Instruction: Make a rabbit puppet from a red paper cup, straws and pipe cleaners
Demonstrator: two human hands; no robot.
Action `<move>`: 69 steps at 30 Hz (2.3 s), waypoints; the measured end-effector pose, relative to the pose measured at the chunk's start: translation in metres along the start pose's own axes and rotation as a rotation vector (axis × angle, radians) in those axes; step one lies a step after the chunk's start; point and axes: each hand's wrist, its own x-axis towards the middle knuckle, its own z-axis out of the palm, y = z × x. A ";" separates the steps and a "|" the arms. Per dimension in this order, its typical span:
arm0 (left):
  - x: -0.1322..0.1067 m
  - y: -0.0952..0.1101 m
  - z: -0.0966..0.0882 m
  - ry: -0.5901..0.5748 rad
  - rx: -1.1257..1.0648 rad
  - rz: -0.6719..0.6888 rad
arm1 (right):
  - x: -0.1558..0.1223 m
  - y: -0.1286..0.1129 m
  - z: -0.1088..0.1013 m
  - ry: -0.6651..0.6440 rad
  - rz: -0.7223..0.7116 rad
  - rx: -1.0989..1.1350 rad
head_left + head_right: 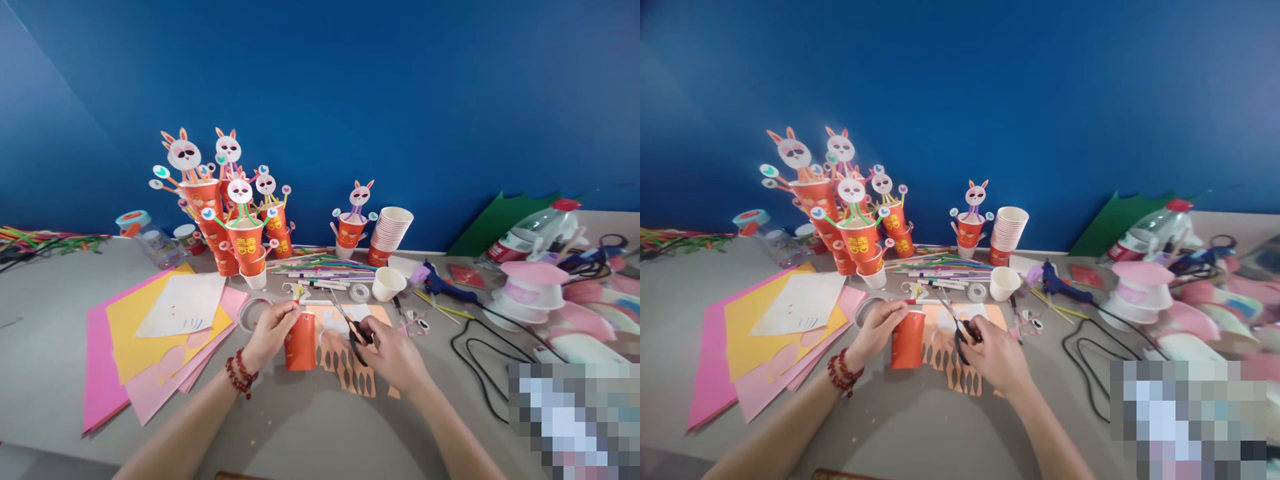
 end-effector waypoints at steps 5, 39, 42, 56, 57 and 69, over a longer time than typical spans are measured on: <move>-0.003 0.000 0.007 -0.018 -0.007 0.067 | -0.001 0.000 0.009 -0.030 0.015 0.169; -0.022 0.004 0.032 -0.232 -0.080 0.126 | -0.010 -0.020 0.033 -0.154 0.041 1.060; -0.023 0.001 0.033 -0.224 -0.031 0.148 | -0.011 -0.021 0.032 -0.160 0.037 1.037; -0.028 0.011 0.039 -0.154 -0.020 0.199 | -0.017 -0.031 0.025 -0.165 0.060 0.899; -0.028 0.011 0.039 -0.152 -0.005 0.208 | -0.018 -0.031 0.025 -0.165 0.063 0.908; -0.024 0.010 0.029 -0.217 0.059 0.245 | -0.017 -0.027 0.024 -0.138 0.105 0.967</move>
